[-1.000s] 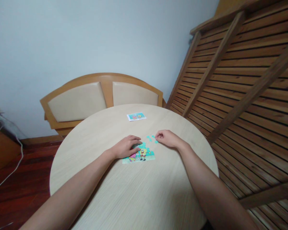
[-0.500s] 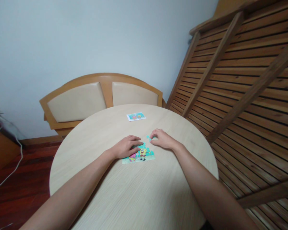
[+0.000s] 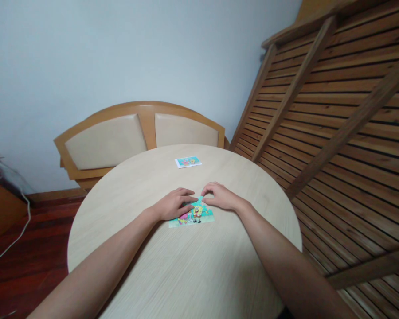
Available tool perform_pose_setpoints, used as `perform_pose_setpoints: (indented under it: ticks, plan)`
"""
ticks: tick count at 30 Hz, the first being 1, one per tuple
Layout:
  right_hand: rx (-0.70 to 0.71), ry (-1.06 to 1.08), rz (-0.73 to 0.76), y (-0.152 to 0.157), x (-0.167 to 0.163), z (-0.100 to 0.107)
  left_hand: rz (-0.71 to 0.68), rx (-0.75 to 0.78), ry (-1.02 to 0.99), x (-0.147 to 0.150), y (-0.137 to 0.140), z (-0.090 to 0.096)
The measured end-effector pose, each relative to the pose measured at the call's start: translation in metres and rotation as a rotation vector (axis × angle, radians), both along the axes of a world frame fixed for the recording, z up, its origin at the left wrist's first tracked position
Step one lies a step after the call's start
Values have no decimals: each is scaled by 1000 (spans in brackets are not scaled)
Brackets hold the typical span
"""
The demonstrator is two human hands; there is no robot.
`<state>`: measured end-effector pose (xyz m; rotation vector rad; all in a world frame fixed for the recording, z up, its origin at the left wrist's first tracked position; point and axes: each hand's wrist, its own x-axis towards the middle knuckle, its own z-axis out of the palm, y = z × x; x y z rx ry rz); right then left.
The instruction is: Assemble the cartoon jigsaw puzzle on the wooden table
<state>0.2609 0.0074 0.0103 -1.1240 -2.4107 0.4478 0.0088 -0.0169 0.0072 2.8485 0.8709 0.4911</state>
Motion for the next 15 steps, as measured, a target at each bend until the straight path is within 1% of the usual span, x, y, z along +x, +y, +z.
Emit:
perform_pose_setpoints:
  ticks: [10, 15]
  plan:
    - [69, -70, -2, -6, 0, 7, 5, -6, -6, 1, -1, 1]
    - [77, -89, 8, -8, 0, 8, 1, -16, -21, 1, -1, 2]
